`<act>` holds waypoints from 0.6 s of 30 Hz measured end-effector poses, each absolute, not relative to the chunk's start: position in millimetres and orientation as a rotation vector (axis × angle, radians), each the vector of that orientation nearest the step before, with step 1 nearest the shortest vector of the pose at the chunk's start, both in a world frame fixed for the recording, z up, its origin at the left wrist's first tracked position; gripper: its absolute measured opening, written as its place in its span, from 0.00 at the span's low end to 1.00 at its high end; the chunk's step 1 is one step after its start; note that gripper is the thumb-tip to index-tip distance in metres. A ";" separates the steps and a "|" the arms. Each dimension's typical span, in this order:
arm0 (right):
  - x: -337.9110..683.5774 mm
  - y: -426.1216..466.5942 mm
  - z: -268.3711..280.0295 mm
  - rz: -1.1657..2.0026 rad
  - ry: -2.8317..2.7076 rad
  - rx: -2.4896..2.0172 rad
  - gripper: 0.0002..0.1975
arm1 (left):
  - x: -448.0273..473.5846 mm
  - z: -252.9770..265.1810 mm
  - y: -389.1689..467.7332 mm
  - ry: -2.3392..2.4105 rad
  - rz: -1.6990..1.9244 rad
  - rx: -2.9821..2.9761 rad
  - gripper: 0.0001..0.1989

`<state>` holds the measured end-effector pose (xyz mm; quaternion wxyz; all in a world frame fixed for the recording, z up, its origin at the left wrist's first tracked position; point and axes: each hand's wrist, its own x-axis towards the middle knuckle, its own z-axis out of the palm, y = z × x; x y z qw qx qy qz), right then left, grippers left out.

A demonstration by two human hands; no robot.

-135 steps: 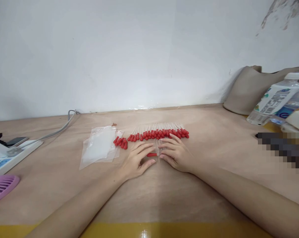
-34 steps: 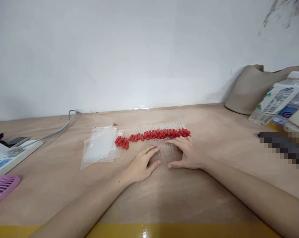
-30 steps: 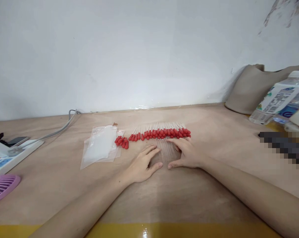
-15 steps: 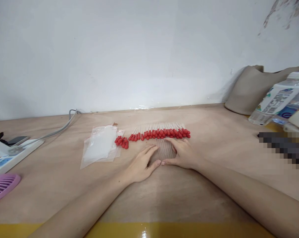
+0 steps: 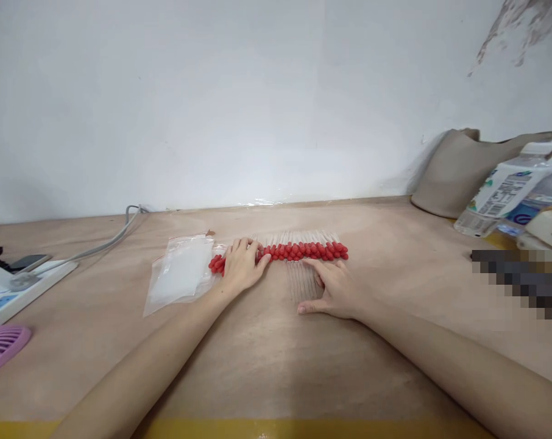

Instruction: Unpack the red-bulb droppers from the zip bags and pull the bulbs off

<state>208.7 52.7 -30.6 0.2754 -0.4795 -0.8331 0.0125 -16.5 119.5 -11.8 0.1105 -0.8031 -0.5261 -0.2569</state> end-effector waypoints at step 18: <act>208.1 53.0 -33.4 -0.248 -2.127 -0.894 0.25 | -36.5 -12.1 51.9 -1.267 -0.948 -2.778 0.07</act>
